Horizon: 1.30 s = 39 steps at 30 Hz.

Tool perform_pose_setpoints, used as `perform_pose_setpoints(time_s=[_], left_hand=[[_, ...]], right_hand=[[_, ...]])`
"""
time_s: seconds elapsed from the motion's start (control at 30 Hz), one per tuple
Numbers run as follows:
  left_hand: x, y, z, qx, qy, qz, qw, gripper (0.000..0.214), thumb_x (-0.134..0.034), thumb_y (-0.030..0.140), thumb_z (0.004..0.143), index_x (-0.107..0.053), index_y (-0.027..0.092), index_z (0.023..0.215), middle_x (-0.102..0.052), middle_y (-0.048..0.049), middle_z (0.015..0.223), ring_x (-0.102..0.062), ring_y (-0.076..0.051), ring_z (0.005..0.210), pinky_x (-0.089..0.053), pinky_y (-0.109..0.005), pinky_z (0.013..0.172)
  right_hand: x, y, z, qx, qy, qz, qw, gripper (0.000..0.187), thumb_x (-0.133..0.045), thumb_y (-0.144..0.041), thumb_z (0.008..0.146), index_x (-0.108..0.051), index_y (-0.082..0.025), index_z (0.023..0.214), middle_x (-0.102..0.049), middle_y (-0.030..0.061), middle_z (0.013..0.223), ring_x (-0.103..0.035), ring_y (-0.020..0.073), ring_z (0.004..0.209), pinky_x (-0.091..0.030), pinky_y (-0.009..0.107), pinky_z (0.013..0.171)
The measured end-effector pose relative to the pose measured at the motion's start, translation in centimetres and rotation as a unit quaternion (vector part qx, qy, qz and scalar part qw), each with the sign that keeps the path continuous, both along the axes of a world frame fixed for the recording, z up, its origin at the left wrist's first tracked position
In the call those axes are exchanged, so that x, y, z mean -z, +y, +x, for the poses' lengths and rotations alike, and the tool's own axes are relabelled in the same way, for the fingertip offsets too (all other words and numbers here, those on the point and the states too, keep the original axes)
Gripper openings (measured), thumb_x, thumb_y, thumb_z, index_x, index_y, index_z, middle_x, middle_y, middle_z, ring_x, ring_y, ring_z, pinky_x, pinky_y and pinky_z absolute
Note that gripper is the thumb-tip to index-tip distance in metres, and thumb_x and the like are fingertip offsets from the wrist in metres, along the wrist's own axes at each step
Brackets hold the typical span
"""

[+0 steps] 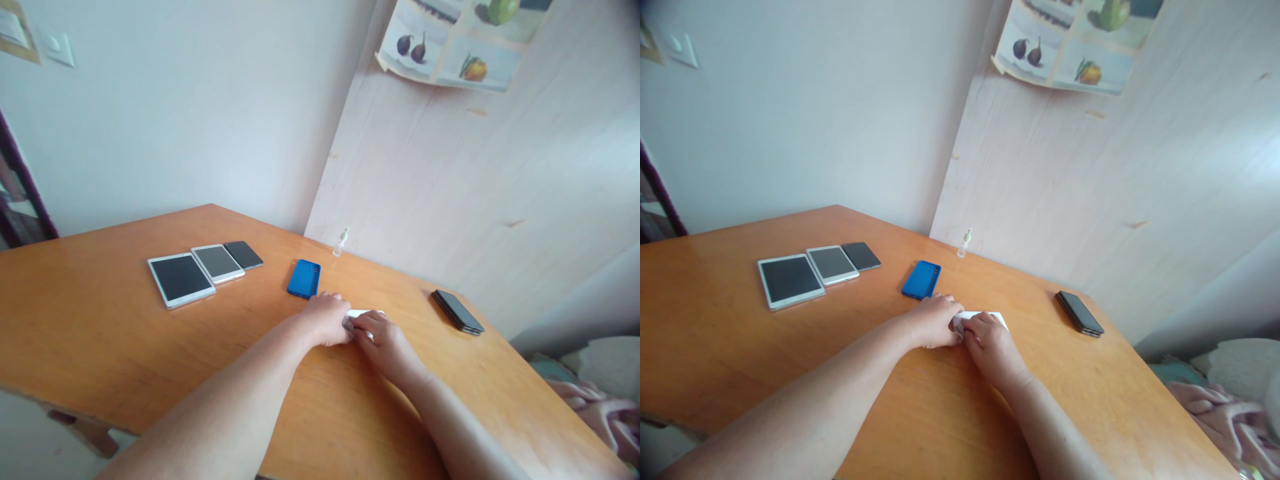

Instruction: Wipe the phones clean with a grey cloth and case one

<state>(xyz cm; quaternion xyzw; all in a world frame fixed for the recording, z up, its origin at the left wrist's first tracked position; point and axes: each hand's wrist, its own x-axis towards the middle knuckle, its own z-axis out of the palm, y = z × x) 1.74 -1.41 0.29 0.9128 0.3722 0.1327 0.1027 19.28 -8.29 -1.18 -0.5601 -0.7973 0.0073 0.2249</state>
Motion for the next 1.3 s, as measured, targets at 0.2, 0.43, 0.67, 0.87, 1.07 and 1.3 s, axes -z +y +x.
perform_pose_setpoints(time_s=[0.2,0.43,0.67,0.87,1.07,1.3], left_hand=[[-0.1,0.1,0.0,0.007,0.006,-0.012,1.000,0.040,-0.065,0.049,0.068,-0.063,0.022,0.097,-0.063,-0.0112,0.107,-0.059,-0.031,0.102,-0.049,-0.039,0.080],[0.2,0.2,0.1,0.003,-0.004,-0.004,1.000,0.039,-0.064,0.049,0.068,-0.064,0.021,0.096,-0.063,-0.0117,0.106,-0.059,-0.031,0.101,-0.049,-0.038,0.080],[0.2,0.2,0.0,0.011,-0.015,-0.007,1.000,0.034,-0.062,0.045,0.070,-0.067,0.022,0.094,-0.064,-0.0109,0.102,-0.060,-0.030,0.096,-0.048,-0.037,0.076],[0.4,0.1,0.0,0.011,-0.039,-0.011,0.999,0.027,-0.060,0.038,0.073,-0.067,0.023,0.093,-0.064,-0.0106,0.101,-0.060,-0.029,0.096,-0.046,-0.037,0.077],[1.0,-0.4,0.6,-0.024,-0.059,0.015,0.998,0.039,-0.061,0.053,0.073,-0.066,0.021,0.095,-0.061,-0.0124,0.106,-0.056,-0.032,0.103,-0.043,-0.043,0.086],[1.5,-0.5,1.0,-0.038,-0.047,0.043,0.997,0.033,-0.062,0.047,0.074,-0.064,0.021,0.094,-0.061,-0.0126,0.105,-0.055,-0.032,0.102,-0.042,-0.042,0.083]], right_hand=[[0.3,1.2,3.5,0.151,0.015,-0.007,0.988,0.022,-0.047,-0.022,0.087,-0.070,-0.020,0.086,-0.060,0.0044,0.083,-0.058,0.0174,0.078,-0.043,0.028,0.071],[0.2,0.0,1.9,0.054,0.038,-0.027,0.997,0.020,-0.050,-0.012,0.077,-0.067,-0.022,0.082,-0.057,0.0022,0.085,-0.056,0.0148,0.077,-0.041,0.025,0.069],[0.4,0.6,4.2,0.117,0.012,-0.061,0.991,0.010,-0.052,-0.014,0.073,-0.060,-0.020,0.075,-0.056,0.0007,0.077,-0.052,0.0142,0.069,-0.036,0.025,0.062],[0.5,1.0,6.3,0.206,-0.002,-0.064,0.976,0.006,-0.052,-0.018,0.074,-0.057,-0.019,0.071,-0.056,0.0010,0.074,-0.053,0.0160,0.071,-0.035,0.026,0.063],[0.5,0.8,2.3,0.054,0.077,-0.042,0.995,0.016,-0.048,-0.012,0.075,-0.061,-0.021,0.078,-0.059,0.0013,0.084,-0.056,0.0147,0.077,-0.041,0.024,0.070],[1.2,2.1,5.4,0.248,0.037,0.011,0.968,0.018,-0.049,-0.013,0.082,-0.066,-0.018,0.085,-0.060,0.0062,0.087,-0.057,0.0176,0.080,-0.041,0.027,0.075]])
